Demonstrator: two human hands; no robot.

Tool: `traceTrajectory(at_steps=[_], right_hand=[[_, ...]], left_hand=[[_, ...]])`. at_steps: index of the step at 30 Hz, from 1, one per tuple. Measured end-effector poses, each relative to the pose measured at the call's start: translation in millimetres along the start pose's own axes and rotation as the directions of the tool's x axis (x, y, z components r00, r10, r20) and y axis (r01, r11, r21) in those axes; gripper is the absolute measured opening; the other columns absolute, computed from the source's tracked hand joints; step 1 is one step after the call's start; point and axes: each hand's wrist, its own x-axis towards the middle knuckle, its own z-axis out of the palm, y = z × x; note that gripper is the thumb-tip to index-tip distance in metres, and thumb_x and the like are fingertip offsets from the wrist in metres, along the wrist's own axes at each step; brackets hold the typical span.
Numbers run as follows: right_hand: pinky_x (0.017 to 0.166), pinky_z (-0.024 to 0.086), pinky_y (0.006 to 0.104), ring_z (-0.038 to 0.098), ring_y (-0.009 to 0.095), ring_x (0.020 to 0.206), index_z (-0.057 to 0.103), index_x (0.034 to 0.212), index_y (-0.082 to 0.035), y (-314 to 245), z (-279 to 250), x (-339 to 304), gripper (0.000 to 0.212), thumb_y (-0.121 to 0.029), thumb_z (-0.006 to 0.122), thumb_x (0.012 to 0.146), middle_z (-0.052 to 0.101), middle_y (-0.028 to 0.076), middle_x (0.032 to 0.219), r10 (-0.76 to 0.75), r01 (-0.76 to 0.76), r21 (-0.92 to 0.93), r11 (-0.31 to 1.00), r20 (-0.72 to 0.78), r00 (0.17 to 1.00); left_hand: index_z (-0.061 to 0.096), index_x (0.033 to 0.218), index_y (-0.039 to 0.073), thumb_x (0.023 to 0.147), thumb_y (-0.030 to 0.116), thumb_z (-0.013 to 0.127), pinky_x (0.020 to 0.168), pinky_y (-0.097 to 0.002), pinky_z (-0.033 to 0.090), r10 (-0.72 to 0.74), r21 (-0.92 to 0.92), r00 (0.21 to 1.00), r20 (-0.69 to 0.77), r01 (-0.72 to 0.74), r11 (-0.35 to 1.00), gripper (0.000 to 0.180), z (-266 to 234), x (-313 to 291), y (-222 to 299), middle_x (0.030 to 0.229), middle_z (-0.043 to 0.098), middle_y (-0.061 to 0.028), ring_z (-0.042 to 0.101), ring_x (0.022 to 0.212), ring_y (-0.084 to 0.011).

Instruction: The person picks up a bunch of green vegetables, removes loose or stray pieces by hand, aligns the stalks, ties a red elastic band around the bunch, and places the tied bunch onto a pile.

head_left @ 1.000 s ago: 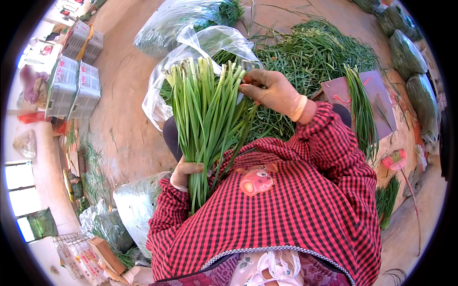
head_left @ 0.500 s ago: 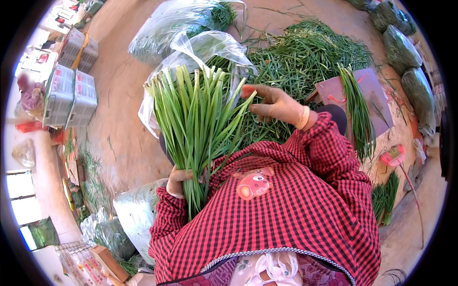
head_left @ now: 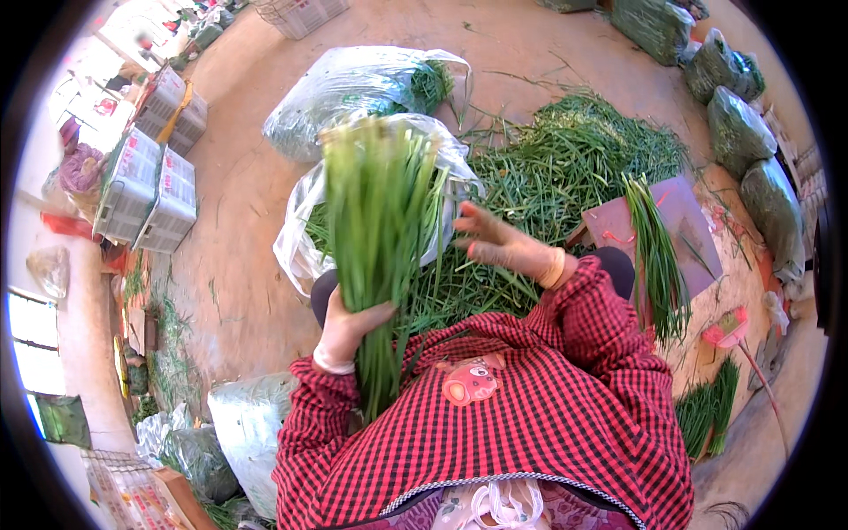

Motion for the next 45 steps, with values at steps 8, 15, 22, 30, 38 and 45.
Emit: traceTrajectory(at_steps=[8,15,22,30,38,45], right_hand=[[0.101,0.045,0.0332,0.056,0.018,0.117,0.051,0.138,-0.004,-36,15,25,0.058,-0.023,0.076,0.089,0.059,0.007,0.129,-0.101,0.189,0.489,0.852,-0.2,0.975],[0.08,0.057,0.0343,0.068,0.02,0.092,0.06,0.124,-0.002,-48,-37,-12,0.043,-0.02,0.069,0.086,0.07,0.01,0.108,0.088,0.095,0.607,0.789,-0.265,0.96],[0.081,0.055,0.0302,0.067,0.019,0.095,0.059,0.129,0.0,-75,-34,-26,0.058,-0.026,0.074,0.079,0.07,0.013,0.111,0.09,-0.083,0.375,0.923,-0.001,0.996],[0.085,0.055,0.0342,0.069,0.023,0.098,0.055,0.133,-0.003,-56,6,-10,0.057,-0.024,0.075,0.084,0.069,0.014,0.112,0.243,-0.347,0.361,0.865,0.304,0.921],[0.082,0.055,0.0327,0.066,0.019,0.099,0.054,0.134,-0.006,-54,27,-7,0.058,-0.035,0.076,0.089,0.068,0.01,0.114,0.281,-0.399,0.352,0.847,0.341,0.897],[0.109,0.041,0.0349,0.052,0.018,0.126,0.042,0.146,-0.005,-61,17,14,0.057,-0.012,0.066,0.095,0.055,0.008,0.138,-0.184,0.261,0.282,0.923,-0.273,0.944]], left_hand=[[0.011,0.157,0.001,0.07,0.02,0.078,0.07,-0.0436,0.057,0.423,0.884,0.894,0.146,-0.309,0.349,0.112,113,61,0,0.12,0.062,-0.0275,0.07,0.086,-0.0406],[0.049,0.142,0.0,0.085,0.043,0.076,0.069,-0.033,0.056,0.23,0.562,0.895,0.382,-0.422,0.711,0.077,112,68,16,0.083,0.07,-0.0112,0.07,0.071,-0.0251],[0.015,0.159,0.003,0.094,0.031,0.069,0.119,-0.0407,0.026,0.186,-0.435,0.964,0.191,-0.087,0.896,0.089,72,127,17,0.154,0.037,-0.0174,0.035,0.143,-0.0281],[0.035,0.154,0.009,0.087,0.05,0.072,0.114,-0.0432,0.037,0.29,-0.547,0.872,0.394,-0.031,0.836,0.086,69,125,18,0.151,0.046,-0.0105,0.048,0.135,-0.0258],[0.044,0.145,0.004,0.081,0.018,0.073,0.096,-0.0394,0.053,0.196,-0.466,0.9,0.39,0.009,0.885,0.072,73,120,45,0.122,0.064,-0.0152,0.065,0.105,-0.0266],[0.056,0.133,0.002,0.082,0.012,0.071,0.091,-0.0361,0.056,0.11,-0.546,0.924,0.367,0.118,0.829,0.054,74,118,39,0.112,0.068,-0.0116,0.067,0.099,-0.0232]])
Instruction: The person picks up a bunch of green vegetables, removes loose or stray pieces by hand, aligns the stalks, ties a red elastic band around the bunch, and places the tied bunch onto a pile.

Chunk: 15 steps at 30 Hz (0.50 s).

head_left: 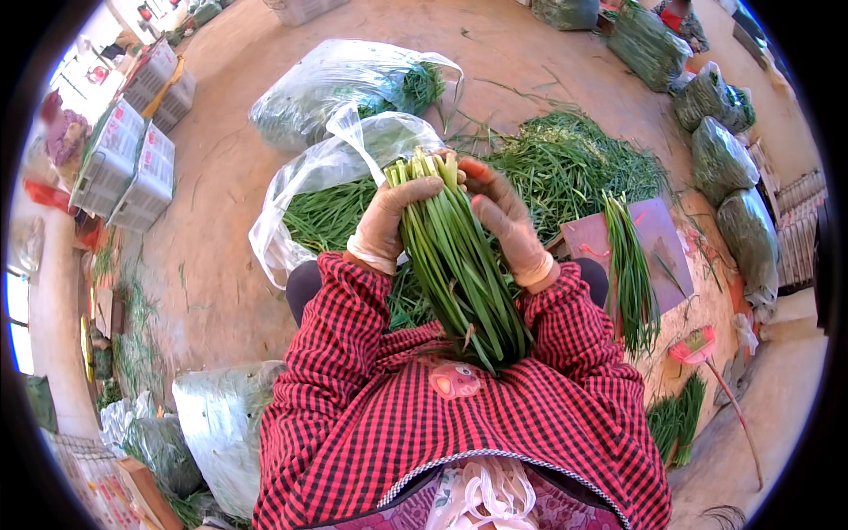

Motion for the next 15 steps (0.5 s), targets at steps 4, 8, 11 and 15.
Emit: traceTrajectory(at_steps=[4,8,11,15], right_hand=[[0.101,0.046,0.0308,0.057,0.016,0.117,0.065,0.114,-0.001,-15,2,35,0.027,-0.008,0.073,0.09,0.062,0.009,0.127,-0.331,0.287,-0.47,0.835,-0.011,0.944],[0.09,0.051,0.0269,0.064,0.013,0.097,0.07,0.094,0.0,-29,2,39,0.01,-0.006,0.075,0.089,0.07,0.006,0.106,-0.287,0.255,-0.412,0.875,-0.016,0.958],[0.083,0.051,0.0244,0.063,0.01,0.085,0.071,0.097,0.001,-30,-6,31,0.012,-0.008,0.074,0.09,0.071,0.002,0.092,-0.178,0.156,-0.339,0.928,-0.033,0.984],[0.079,0.05,0.0229,0.061,0.008,0.084,0.07,0.101,0.001,-23,-12,25,0.014,-0.01,0.072,0.092,0.069,0.001,0.091,-0.131,0.118,-0.41,0.905,-0.005,0.991]], left_hand=[[0.057,0.132,0.002,0.082,0.012,0.071,0.09,-0.0328,0.054,-0.014,0.037,0.999,0.044,0.012,0.999,0.053,-2,4,0,0.113,0.067,-0.0077,0.066,0.099,-0.0196],[0.045,0.142,0.0,0.081,0.011,0.069,0.096,-0.0358,0.052,0.018,-0.023,0.996,0.089,-0.016,1.0,0.067,5,-2,7,0.121,0.066,-0.0118,0.066,0.104,-0.0232],[0.038,0.147,-0.001,0.081,0.012,0.066,0.102,-0.0393,0.05,0.016,-0.062,0.992,0.127,-0.008,0.998,0.073,2,-3,7,0.132,0.061,-0.0161,0.063,0.112,-0.0273],[0.05,0.137,-0.001,0.079,0.013,0.066,0.105,-0.043,0.048,0.064,-0.071,0.994,0.087,-0.058,0.996,0.061,0,-4,4,0.136,0.056,-0.0179,0.06,0.118,-0.0304]])
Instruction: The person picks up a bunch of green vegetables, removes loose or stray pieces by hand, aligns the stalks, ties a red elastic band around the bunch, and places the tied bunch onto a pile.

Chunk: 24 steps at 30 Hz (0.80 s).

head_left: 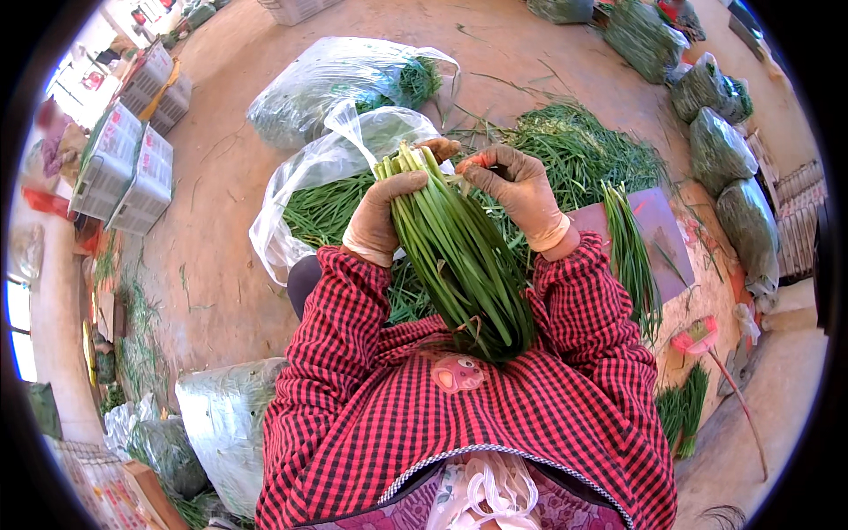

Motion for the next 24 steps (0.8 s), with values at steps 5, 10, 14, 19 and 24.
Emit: traceTrajectory(at_steps=[5,10,14,19,24], right_hand=[[0.07,0.049,0.0228,0.061,0.008,0.079,0.071,0.099,-0.001,-13,3,-6,0.013,-0.014,0.067,0.096,0.069,0.002,0.089,0.07,-0.063,0.108,0.992,-0.068,0.995],[0.056,0.042,0.0189,0.055,0.004,0.065,0.072,0.098,-0.006,-3,-38,-11,0.019,-0.023,0.063,0.099,0.065,-0.003,0.078,0.12,-0.074,0.156,0.985,-0.314,0.942],[0.063,0.048,0.019,0.061,0.004,0.073,0.071,0.105,-0.007,-14,-92,-6,0.016,-0.02,0.068,0.096,0.069,-0.001,0.09,-0.006,-0.004,-0.016,1.0,-0.556,0.831],[0.104,0.045,0.0365,0.058,0.021,0.12,0.066,0.122,-0.007,-18,-36,0,0.035,-0.014,0.075,0.089,0.063,0.011,0.126,-0.178,0.092,-0.394,0.914,-0.186,0.966],[0.111,0.04,0.043,0.049,0.032,0.134,0.071,0.117,-0.016,-39,29,-13,0.041,-0.001,0.07,0.079,0.056,0.014,0.138,-0.48,0.599,-0.397,0.695,0.364,0.798]], left_hand=[[0.059,0.121,0.001,0.077,0.011,0.067,0.108,-0.0447,0.046,0.028,-0.044,0.999,0.045,-0.026,0.999,0.046,-4,-3,-2,0.13,0.06,-0.0173,0.057,0.123,-0.0305],[0.062,0.113,0.001,0.074,0.008,0.069,0.11,-0.0492,0.043,0.102,-0.135,0.99,0.098,-0.088,0.987,0.04,-18,-9,-2,0.118,0.066,-0.0163,0.055,0.125,-0.0345],[0.061,0.113,0.005,0.077,0.013,0.067,0.109,-0.0529,0.044,0.1,-0.081,0.993,0.06,-0.095,0.992,0.037,-23,-18,4,0.11,0.066,-0.0101,0.056,0.126,-0.0331],[0.058,0.117,0.003,0.083,0.012,0.066,0.11,-0.0501,0.043,0.079,-0.069,0.996,0.028,-0.077,0.995,0.035,-17,-12,5,0.11,0.065,-0.0123,0.056,0.123,-0.0335],[0.05,0.136,0.0,0.091,0.012,0.062,0.088,-0.0362,0.057,0.094,0.106,0.986,-0.137,-0.079,0.991,0.047,-21,4,21,0.105,0.067,-0.0129,0.068,0.098,-0.0258]])
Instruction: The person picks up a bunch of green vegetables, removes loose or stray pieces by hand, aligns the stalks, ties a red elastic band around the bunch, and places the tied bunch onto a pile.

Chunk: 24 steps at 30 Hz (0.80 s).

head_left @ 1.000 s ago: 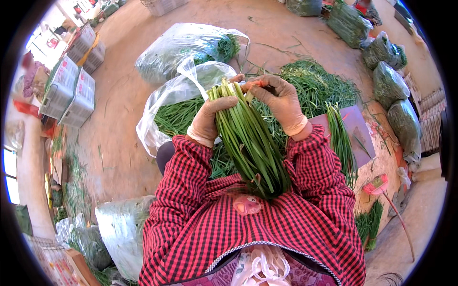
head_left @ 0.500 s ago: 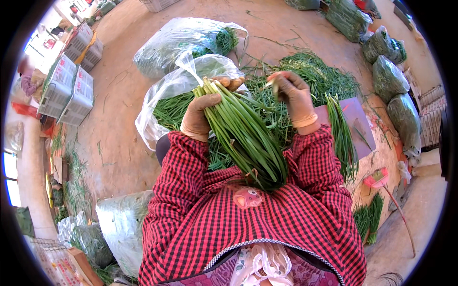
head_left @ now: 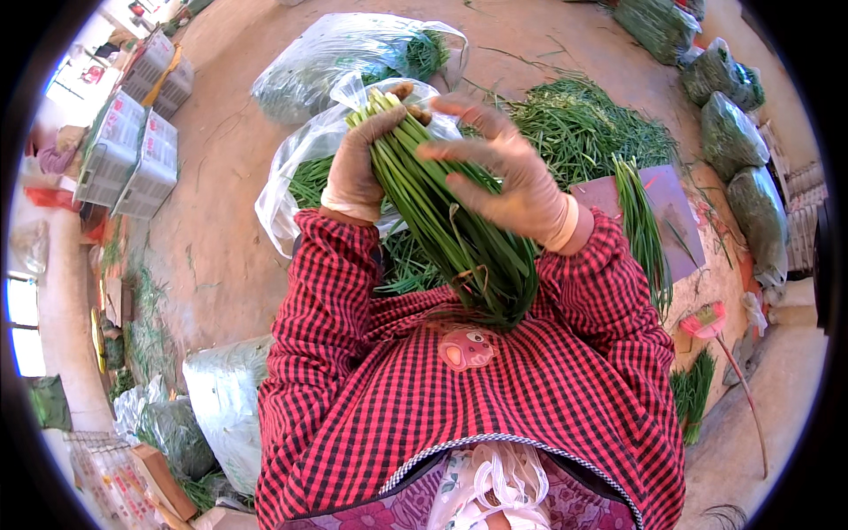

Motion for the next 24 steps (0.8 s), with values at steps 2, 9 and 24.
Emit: traceTrajectory(at_steps=[2,9,24], right_hand=[[0.113,0.036,0.0483,0.042,0.037,0.139,0.072,0.109,-0.016,-13,11,-2,0.036,-0.006,0.066,0.076,0.05,0.014,0.144,0.004,0.04,-0.244,0.969,0.178,0.984],[0.105,0.042,0.0473,0.049,0.036,0.129,0.067,0.087,-0.007,13,28,-54,0.014,-0.01,0.066,0.074,0.054,0.013,0.135,0.052,0.079,-0.375,0.924,0.328,0.943],[0.117,0.029,0.0436,0.035,0.034,0.144,0.021,0.157,-0.001,7,12,14,0.108,-0.037,0.085,0.078,0.033,0.024,0.157,0.138,-0.137,0.126,0.983,-0.004,0.99]], left_hand=[[0.048,0.137,0.0,0.091,0.012,0.062,0.087,-0.0353,0.057,0.014,0.054,1.0,-0.026,-0.012,0.998,0.049,-6,5,12,0.103,0.067,-0.0131,0.068,0.095,-0.0249],[0.052,0.129,0.003,0.088,0.007,0.065,0.088,-0.0398,0.058,0.314,0.133,0.924,-0.219,-0.291,0.948,0.044,-41,0,61,0.101,0.068,-0.016,0.069,0.094,-0.0272],[0.062,0.114,0.006,0.084,0.005,0.073,0.085,-0.0283,0.051,0.461,0.533,0.884,-0.08,-0.353,0.769,0.032,46,-46,70,0.105,0.065,-0.0007,0.062,0.093,-0.0126]])
